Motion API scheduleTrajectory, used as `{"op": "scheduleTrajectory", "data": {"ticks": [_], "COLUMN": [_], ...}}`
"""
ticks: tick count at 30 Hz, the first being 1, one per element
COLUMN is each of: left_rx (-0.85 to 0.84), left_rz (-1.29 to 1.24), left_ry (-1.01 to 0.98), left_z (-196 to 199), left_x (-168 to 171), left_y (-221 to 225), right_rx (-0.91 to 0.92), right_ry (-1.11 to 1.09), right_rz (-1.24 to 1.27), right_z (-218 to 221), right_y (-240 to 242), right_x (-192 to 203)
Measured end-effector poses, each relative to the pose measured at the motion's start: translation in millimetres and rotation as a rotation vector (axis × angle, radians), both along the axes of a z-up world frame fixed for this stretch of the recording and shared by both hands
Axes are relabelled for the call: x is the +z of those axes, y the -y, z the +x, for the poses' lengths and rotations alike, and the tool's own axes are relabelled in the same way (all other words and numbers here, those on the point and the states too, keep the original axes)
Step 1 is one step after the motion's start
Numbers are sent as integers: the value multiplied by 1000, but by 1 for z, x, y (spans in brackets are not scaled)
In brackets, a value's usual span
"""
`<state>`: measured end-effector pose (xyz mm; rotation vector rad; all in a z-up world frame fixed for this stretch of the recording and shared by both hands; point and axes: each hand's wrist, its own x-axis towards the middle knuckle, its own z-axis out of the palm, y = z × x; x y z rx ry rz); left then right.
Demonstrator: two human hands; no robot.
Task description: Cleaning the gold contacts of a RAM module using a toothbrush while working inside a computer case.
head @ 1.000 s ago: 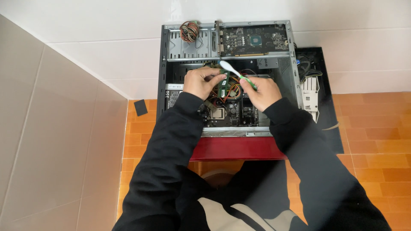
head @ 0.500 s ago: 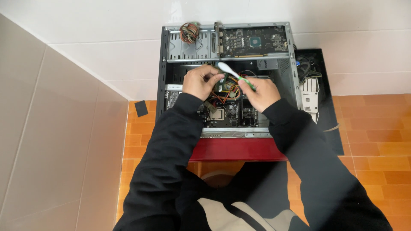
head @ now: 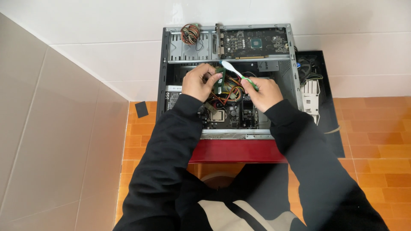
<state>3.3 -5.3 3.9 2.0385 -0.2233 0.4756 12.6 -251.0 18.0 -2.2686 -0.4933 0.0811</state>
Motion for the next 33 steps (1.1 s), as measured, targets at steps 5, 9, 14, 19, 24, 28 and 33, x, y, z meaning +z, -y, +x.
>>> {"op": "scheduleTrajectory", "data": {"ticks": [5, 9, 14, 19, 24, 28, 33], "left_rx": [0, 6, 7, 1, -11, -14, -13], "left_rz": [-20, -6, 0, -11, -2, 5, 23], "left_ry": [21, 38, 29, 32, 22, 28, 24], "left_z": [0, 0, 1, 1, -1, 0, 2], "left_x": [1, 1, 0, -3, 2, 1, -5], "left_y": [1, 1, 2, 1, 1, 1, -1], "right_rx": [23, -14, 36, 2, 13, 19, -21], "right_ry": [4, 27, -2, 2, -15, -26, -14], "right_rz": [17, 2, 17, 5, -4, 0, -30], "right_z": [3, 1, 0, -1, -2, 1, 1], "right_y": [3, 1, 0, -1, -3, 0, -1], "right_x": [-9, 3, 3, 3, 8, 2, 2]}}
